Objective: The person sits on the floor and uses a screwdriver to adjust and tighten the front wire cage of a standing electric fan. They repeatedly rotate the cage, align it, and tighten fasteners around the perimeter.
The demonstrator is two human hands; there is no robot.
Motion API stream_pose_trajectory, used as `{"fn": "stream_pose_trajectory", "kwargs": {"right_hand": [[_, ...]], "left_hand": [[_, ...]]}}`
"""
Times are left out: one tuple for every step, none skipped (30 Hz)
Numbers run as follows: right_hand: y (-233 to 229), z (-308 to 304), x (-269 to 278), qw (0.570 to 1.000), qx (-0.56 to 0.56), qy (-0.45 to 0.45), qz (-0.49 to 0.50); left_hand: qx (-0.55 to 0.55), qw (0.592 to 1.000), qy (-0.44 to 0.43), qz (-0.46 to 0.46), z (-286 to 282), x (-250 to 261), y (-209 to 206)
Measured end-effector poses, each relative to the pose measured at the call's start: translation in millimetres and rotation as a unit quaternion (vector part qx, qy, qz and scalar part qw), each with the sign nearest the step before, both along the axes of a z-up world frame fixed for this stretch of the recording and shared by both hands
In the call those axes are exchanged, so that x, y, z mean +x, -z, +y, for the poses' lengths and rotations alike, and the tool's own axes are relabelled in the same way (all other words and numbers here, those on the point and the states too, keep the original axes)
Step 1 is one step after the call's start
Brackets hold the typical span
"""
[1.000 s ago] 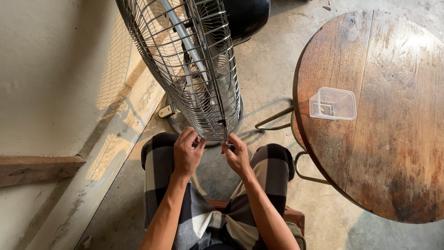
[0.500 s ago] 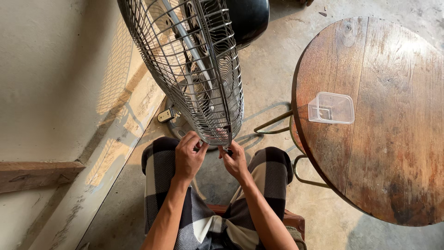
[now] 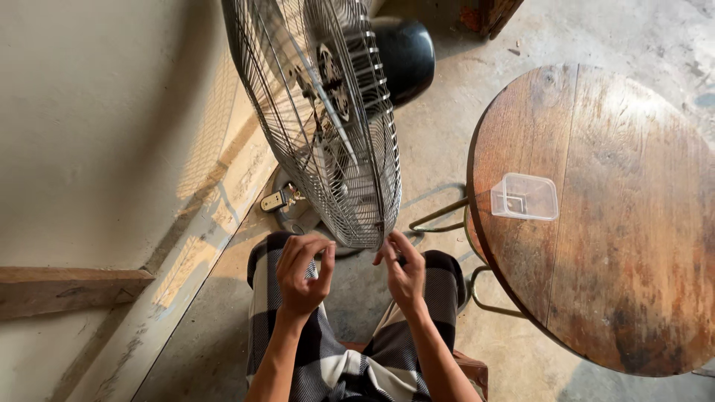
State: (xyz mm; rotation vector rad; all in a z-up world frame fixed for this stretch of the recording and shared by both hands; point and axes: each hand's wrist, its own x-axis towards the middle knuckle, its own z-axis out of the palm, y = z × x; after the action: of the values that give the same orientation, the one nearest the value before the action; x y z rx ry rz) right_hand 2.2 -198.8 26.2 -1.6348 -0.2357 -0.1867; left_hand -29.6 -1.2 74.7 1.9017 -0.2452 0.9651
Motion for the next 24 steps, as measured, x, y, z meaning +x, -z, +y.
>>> {"fn": "stream_pose_trajectory", "kwargs": {"right_hand": [[-14.2, -0.6, -3.0, 1.000, -0.005, 0.013, -0.003], [-28.8, -0.7, -5.9, 1.000, -0.011, 0.025, -0.005], [-43.9, -0.2, -7.7, 1.000, 0.002, 0.026, -0.017], [-59.5, 0.3, -9.3, 0.999, 0.015, 0.026, -0.029], [-74.9, 2.3, -11.4, 0.998, 0.029, 0.026, -0.042], [-90.3, 3.9, -14.7, 0.998, 0.017, 0.037, -0.056], [-105.1, 5.2, -18.1, 0.996, 0.005, 0.048, -0.072], [-118.7, 7.2, -20.6, 0.994, -0.006, 0.059, -0.087], [-130.7, 10.4, -22.9, 0.992, -0.008, 0.060, -0.112], [-141.5, 13.4, -24.5, 0.989, -0.010, 0.060, -0.137], [-151.0, 16.3, -23.8, 0.985, -0.011, 0.060, -0.164], [-158.8, 19.6, -23.1, 0.981, -0.030, 0.069, -0.180], [-165.0, 22.9, -24.5, 0.977, -0.050, 0.078, -0.193], [-170.0, 25.6, -25.4, 0.972, -0.069, 0.087, -0.206], [-174.1, 28.1, -25.4, 0.971, -0.086, 0.098, -0.202], [-177.4, 30.1, -25.1, 0.969, -0.104, 0.109, -0.197], [-180.0, 32.1, -25.4, 0.967, -0.120, 0.120, -0.191], [-182.2, 33.7, -26.1, 0.966, -0.118, 0.118, -0.199], [-184.3, 35.0, -25.7, 0.964, -0.116, 0.116, -0.210], [-185.9, 36.4, -24.5, 0.962, -0.115, 0.115, -0.221], [-186.8, 36.9, -24.7, 0.963, -0.112, 0.115, -0.219], [-187.1, 37.6, -24.9, 0.963, -0.109, 0.115, -0.216], [-187.2, 37.8, -24.9, 0.965, -0.106, 0.114, -0.213], [-187.1, 38.0, -24.4, 0.964, -0.106, 0.110, -0.218]], "left_hand": [[0.007, 1.000, -0.008, -0.017, 0.9, -0.5, -8.6], [0.013, 0.999, -0.015, -0.034, 2.3, -0.8, -17.1], [0.020, 0.998, -0.023, -0.050, 2.9, -0.9, -25.6], [0.035, 0.997, -0.027, -0.065, 1.9, -0.7, -34.0], [0.051, 0.995, -0.030, -0.080, 0.8, -0.2, -42.6], [0.067, 0.993, -0.034, -0.095, -0.7, 0.2, -51.1], [0.074, 0.992, -0.027, -0.101, -2.7, 1.2, -59.3], [0.082, 0.991, -0.021, -0.106, -5.5, 2.4, -67.2], [0.090, 0.990, -0.015, -0.111, -7.7, 2.4, -74.8], [0.091, 0.990, -0.014, -0.109, -9.8, 2.4, -82.2], [0.092, 0.990, -0.013, -0.110, -11.7, 4.7, -89.4], [0.093, 0.989, -0.012, -0.111, -13.4, 6.6, -96.2], [0.086, 0.991, -0.011, -0.101, -15.0, 5.3, -102.4], [0.078, 0.993, -0.010, -0.092, -16.3, 3.5, -107.9], [0.072, 0.994, -0.010, -0.084, -16.4, 2.9, -112.9], [0.068, 0.995, -0.006, -0.075, -16.0, 3.0, -117.4], [0.065, 0.996, -0.002, -0.065, -15.1, 2.3, -121.3], [0.062, 0.997, 0.001, -0.055, -13.8, 2.0, -124.7], [0.061, 0.997, 0.007, -0.050, -12.0, 2.7, -127.9], [0.061, 0.997, 0.013, -0.045, -9.4, 2.8, -130.5], [0.059, 0.997, 0.020, -0.038, -7.4, 2.6, -132.0], [0.053, 0.997, 0.032, -0.037, -5.0, 3.9, -133.1], [0.047, 0.997, 0.043, -0.034, -2.8, 4.8, -133.8], [0.041, 0.997, 0.054, -0.031, -0.6, 6.2, -134.4]]}}
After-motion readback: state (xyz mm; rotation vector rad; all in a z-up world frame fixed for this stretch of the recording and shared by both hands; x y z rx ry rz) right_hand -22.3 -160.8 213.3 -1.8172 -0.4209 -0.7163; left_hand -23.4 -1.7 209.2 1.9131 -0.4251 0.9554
